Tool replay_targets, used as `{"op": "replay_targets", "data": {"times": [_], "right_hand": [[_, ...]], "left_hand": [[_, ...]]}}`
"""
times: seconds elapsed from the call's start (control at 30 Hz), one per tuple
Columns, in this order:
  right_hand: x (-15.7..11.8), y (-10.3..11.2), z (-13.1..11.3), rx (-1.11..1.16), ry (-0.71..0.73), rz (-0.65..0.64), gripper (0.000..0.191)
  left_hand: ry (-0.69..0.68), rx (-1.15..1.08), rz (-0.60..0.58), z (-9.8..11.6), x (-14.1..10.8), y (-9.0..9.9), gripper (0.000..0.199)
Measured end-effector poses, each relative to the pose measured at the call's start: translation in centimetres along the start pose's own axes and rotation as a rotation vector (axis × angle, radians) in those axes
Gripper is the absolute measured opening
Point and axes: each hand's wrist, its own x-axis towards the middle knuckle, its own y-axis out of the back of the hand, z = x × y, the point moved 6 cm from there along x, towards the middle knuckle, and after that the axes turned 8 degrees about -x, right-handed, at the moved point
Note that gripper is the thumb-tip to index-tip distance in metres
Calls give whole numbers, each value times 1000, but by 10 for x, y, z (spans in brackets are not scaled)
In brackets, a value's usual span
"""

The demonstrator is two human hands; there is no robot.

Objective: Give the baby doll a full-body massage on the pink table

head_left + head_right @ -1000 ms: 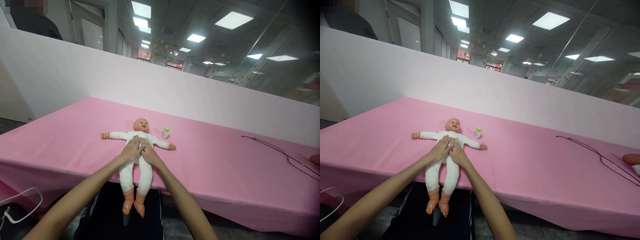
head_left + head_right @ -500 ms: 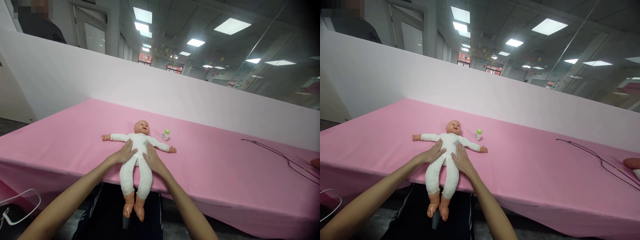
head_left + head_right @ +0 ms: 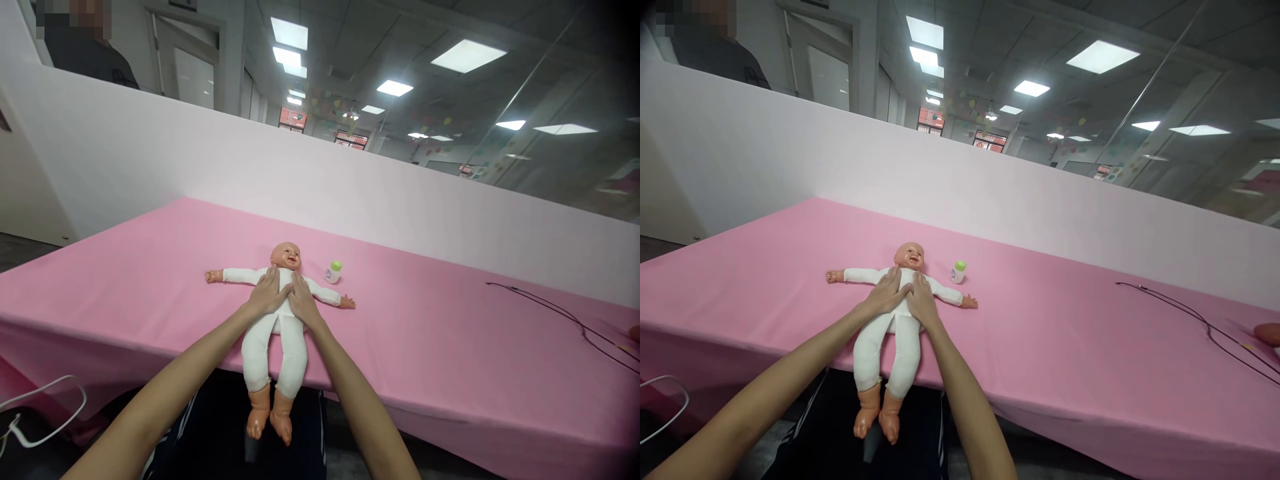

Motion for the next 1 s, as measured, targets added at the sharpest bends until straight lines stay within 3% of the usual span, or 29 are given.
{"op": "replay_targets", "data": {"times": [0.13, 0.3, 0.37, 0.47, 0.6, 0.7, 0.83, 1.0], "right_hand": [[-6, 0, 20, 70, -111, 14, 82], [-46, 1, 18, 97, -70, -63, 89], [-59, 1, 10, 75, -22, -79, 85], [-65, -3, -8, 29, 121, -117, 75], [-44, -5, -24, -11, 255, -120, 67], [-19, 0, -13, -1, 142, -34, 67], [-2, 3, 9, 59, -57, 11, 76], [-26, 9, 19, 103, -150, -49, 93]], "left_hand": [[69, -103, 24, -26, -2, 10, 96], [54, -352, 33, -39, -39, 21, 97], [6, -373, 11, -30, -52, 18, 91], [-104, -219, -90, -1, -59, 3, 89], [-121, -30, -127, 22, -40, -14, 87], [-83, 18, -78, 15, -15, -15, 85], [-5, 5, 35, -9, 8, -5, 89], [86, -70, -11, -38, -12, 8, 94]]}}
